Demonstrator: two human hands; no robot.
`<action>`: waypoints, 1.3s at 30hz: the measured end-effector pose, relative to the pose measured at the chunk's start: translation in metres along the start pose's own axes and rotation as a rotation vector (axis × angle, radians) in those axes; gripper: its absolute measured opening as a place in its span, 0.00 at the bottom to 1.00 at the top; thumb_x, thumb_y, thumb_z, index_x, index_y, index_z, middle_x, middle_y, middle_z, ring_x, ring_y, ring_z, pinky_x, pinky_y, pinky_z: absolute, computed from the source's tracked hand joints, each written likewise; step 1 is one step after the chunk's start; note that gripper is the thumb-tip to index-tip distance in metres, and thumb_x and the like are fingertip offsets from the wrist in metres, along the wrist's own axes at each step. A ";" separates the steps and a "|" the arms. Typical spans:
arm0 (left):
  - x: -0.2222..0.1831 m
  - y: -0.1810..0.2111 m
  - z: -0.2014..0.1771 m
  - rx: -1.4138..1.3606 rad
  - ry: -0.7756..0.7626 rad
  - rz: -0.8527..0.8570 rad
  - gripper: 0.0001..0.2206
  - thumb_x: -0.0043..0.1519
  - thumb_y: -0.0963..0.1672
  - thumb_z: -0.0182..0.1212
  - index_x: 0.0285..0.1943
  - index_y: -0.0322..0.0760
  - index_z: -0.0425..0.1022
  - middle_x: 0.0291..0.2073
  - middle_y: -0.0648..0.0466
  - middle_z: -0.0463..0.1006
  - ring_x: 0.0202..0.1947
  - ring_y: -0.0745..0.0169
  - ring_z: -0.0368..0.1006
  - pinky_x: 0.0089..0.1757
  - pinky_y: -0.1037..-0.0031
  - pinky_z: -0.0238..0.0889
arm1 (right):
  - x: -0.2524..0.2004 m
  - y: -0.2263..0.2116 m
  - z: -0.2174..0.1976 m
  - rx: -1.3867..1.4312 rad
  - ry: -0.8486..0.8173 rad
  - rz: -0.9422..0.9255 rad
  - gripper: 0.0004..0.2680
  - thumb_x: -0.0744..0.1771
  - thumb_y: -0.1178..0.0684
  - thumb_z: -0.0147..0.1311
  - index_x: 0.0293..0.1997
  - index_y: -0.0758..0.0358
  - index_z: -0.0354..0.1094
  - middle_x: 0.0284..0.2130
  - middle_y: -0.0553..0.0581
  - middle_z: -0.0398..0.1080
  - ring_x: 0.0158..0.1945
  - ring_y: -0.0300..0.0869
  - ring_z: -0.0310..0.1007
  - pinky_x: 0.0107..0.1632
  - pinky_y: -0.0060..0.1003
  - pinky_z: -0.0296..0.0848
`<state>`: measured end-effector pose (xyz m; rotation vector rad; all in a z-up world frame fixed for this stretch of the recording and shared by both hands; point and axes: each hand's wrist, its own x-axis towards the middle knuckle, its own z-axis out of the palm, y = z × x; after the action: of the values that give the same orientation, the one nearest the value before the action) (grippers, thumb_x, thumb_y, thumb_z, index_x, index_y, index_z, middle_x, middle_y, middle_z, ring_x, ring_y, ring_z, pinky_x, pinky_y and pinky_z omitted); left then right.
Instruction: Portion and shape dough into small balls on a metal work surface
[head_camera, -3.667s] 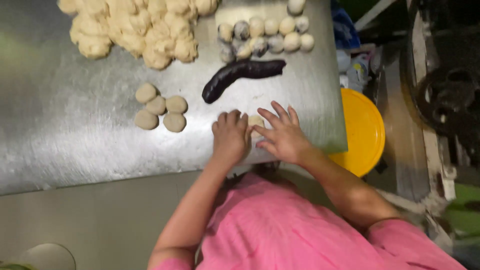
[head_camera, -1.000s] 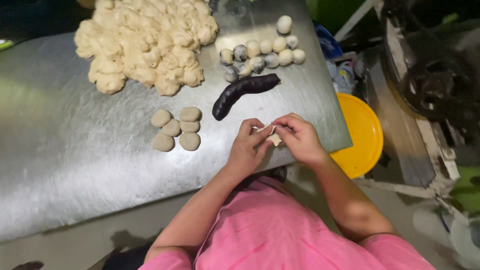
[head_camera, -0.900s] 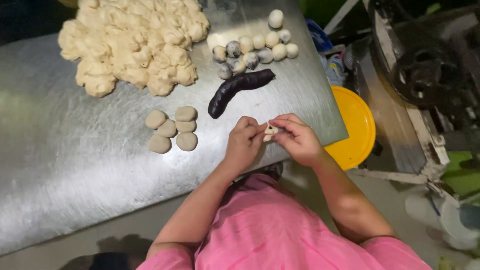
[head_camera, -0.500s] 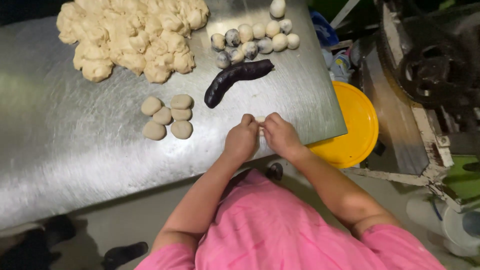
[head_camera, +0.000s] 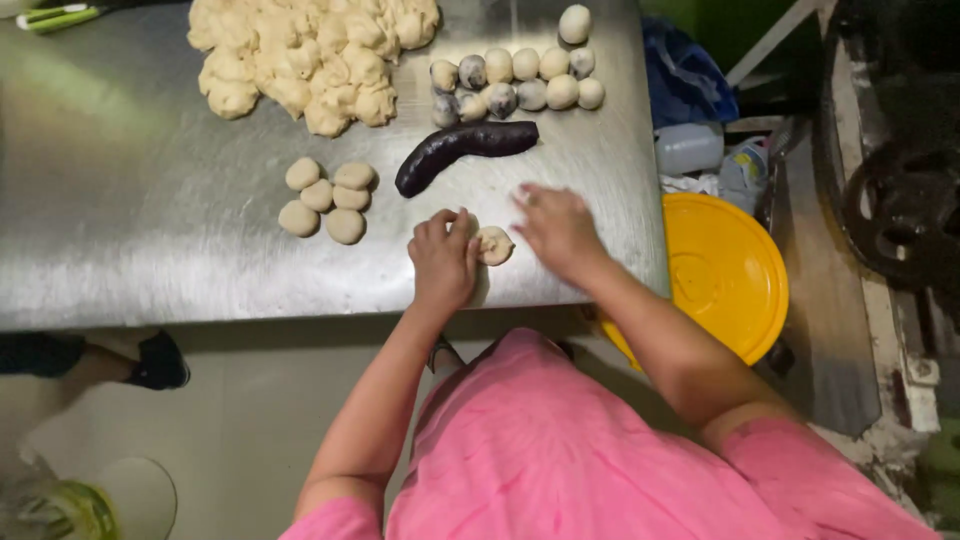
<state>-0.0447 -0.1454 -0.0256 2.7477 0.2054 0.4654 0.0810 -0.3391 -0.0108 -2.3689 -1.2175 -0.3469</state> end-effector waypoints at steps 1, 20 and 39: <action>-0.011 0.008 0.015 0.012 0.009 -0.011 0.20 0.69 0.50 0.52 0.68 0.41 0.71 0.56 0.51 0.68 0.57 0.42 0.60 0.50 0.53 0.58 | 0.010 0.015 -0.003 0.009 0.004 -0.015 0.14 0.71 0.41 0.51 0.56 0.57 0.75 0.51 0.60 0.74 0.51 0.57 0.73 0.53 0.57 0.66; 0.087 -0.162 -0.125 -0.242 0.214 -0.369 0.23 0.61 0.44 0.65 0.65 0.30 0.72 0.65 0.43 0.71 0.67 0.45 0.64 0.58 0.58 0.62 | 0.080 0.102 0.012 -0.359 -0.122 0.388 0.06 0.65 0.47 0.52 0.39 0.46 0.76 0.36 0.50 0.76 0.44 0.52 0.74 0.47 0.49 0.65; 0.444 -0.088 0.012 -0.336 0.199 0.351 0.12 0.51 0.30 0.44 0.31 0.34 0.67 0.27 0.50 0.66 0.35 0.55 0.58 0.36 0.65 0.54 | -0.063 0.094 -0.002 0.692 0.707 1.019 0.11 0.62 0.63 0.64 0.47 0.70 0.72 0.40 0.63 0.80 0.43 0.42 0.78 0.50 0.31 0.74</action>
<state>0.3672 0.0196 0.0620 2.4064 -0.2889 0.7886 0.1216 -0.4321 -0.0615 -1.6963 0.2286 -0.2921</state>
